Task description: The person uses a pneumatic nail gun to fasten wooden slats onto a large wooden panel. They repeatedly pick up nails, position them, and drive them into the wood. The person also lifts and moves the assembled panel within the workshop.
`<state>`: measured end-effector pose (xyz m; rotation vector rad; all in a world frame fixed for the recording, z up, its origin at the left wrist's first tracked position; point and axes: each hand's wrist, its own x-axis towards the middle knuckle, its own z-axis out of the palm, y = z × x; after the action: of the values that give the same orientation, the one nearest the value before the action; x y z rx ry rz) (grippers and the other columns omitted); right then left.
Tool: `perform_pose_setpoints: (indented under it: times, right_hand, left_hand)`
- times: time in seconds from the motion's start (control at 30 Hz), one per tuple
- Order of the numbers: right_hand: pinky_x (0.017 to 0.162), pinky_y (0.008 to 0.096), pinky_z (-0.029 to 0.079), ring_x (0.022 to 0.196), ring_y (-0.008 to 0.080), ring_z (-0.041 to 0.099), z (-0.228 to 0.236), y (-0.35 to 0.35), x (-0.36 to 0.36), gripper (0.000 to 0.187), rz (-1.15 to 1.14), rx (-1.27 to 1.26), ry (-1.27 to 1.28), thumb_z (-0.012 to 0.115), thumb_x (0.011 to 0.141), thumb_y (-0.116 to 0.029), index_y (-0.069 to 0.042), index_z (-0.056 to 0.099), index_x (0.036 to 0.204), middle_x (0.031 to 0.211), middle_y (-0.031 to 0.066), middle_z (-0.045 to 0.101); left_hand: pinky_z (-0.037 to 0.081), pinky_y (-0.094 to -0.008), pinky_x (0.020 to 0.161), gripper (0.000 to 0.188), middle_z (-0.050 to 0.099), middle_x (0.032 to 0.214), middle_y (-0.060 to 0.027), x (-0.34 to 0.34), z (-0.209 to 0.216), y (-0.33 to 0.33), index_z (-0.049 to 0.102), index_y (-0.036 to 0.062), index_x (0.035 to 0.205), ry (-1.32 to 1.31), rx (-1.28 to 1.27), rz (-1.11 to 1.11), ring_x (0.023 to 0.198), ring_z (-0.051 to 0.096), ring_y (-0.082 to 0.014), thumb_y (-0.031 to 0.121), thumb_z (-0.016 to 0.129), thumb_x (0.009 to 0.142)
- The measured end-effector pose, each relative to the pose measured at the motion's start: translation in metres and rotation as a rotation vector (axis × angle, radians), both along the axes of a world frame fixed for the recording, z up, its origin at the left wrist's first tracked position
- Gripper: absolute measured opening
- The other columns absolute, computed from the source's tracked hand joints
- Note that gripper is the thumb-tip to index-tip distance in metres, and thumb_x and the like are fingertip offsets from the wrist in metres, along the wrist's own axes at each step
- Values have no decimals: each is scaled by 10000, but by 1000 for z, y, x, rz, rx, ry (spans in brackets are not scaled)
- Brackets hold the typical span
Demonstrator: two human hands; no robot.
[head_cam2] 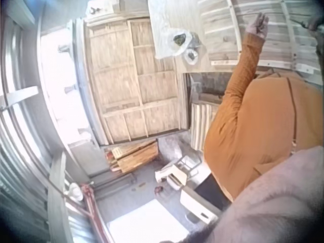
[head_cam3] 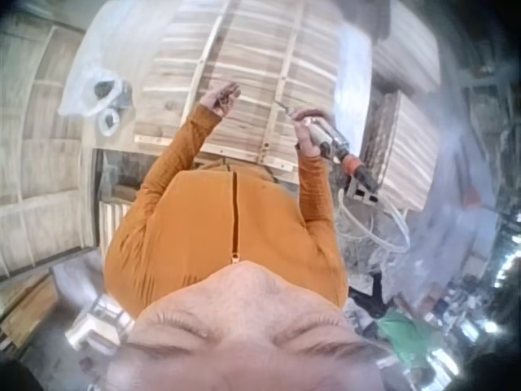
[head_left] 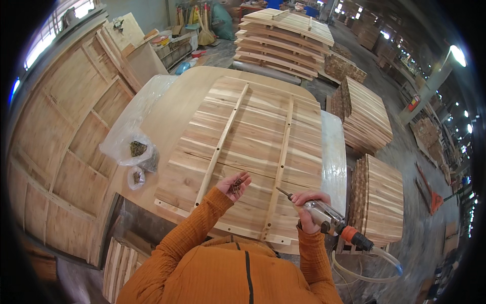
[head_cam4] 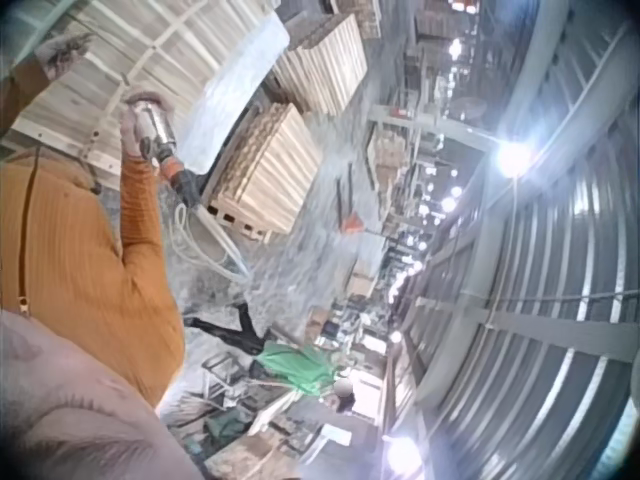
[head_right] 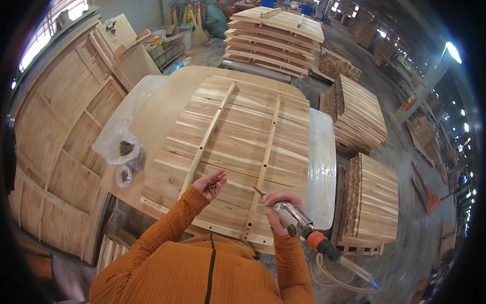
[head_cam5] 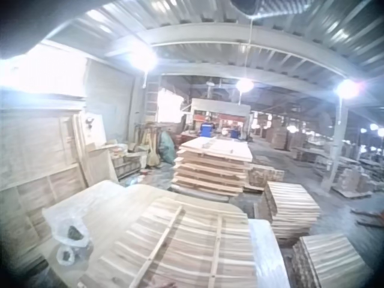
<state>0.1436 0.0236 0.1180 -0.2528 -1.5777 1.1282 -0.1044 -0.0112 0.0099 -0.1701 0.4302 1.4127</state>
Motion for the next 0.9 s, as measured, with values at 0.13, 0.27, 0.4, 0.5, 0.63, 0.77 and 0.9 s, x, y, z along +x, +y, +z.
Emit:
perform_pose_setpoints:
  times: [0.13,0.27,0.4,0.5,0.63,0.77,0.9]
  right_hand:
    - [753,401,459,779,244,545,6,-7,-35,359,144,2,129,618,730,-56,-19,412,1022,794,133,554]
    - [751,393,455,791,249,545,2,-15,-57,365,170,-20,111,623,721,-45,-16,420,1022,803,133,556]
    - [763,398,455,794,251,546,2,-23,-77,361,227,-42,100,628,720,-53,-15,417,1012,801,129,554]
    - [770,404,455,797,253,547,5,-30,-93,349,228,-87,102,627,724,-60,-22,416,1000,797,129,555]
    - [680,406,473,712,246,543,4,-35,-115,399,188,-74,112,666,740,-137,-49,400,1023,731,112,547]
    - [671,410,476,707,246,542,4,-41,-140,406,214,-79,159,674,742,-145,-51,400,1028,722,110,542]
    - [667,415,478,702,247,542,0,-47,-161,421,209,-91,198,693,737,-158,-57,401,1024,716,111,538]
  left_hand:
    - [536,-361,785,221,590,980,-168,-5,-16,-8,502,-52,1018,-198,-135,161,941,591,-268,124,420,911]
    - [532,-357,781,191,589,962,-171,1,-24,-15,514,-43,982,-206,-350,208,928,592,-272,112,429,908]
    - [533,-328,762,164,598,943,-141,-14,-42,-31,539,-5,966,-14,-148,196,928,593,-246,132,497,889]
    - [539,-291,729,144,606,927,-115,-25,-33,-34,554,20,956,7,-117,123,929,594,-215,134,538,869]
    - [546,-257,707,131,611,932,-109,-38,-12,-40,548,18,971,52,-80,94,898,605,-198,101,524,872]
    - [554,-246,702,135,612,921,-109,-55,-5,-50,541,-4,977,50,-32,92,848,617,-192,79,491,884]
    - [562,-234,701,136,610,900,-116,-72,4,-61,538,-18,961,25,50,41,802,624,-169,81,475,890]
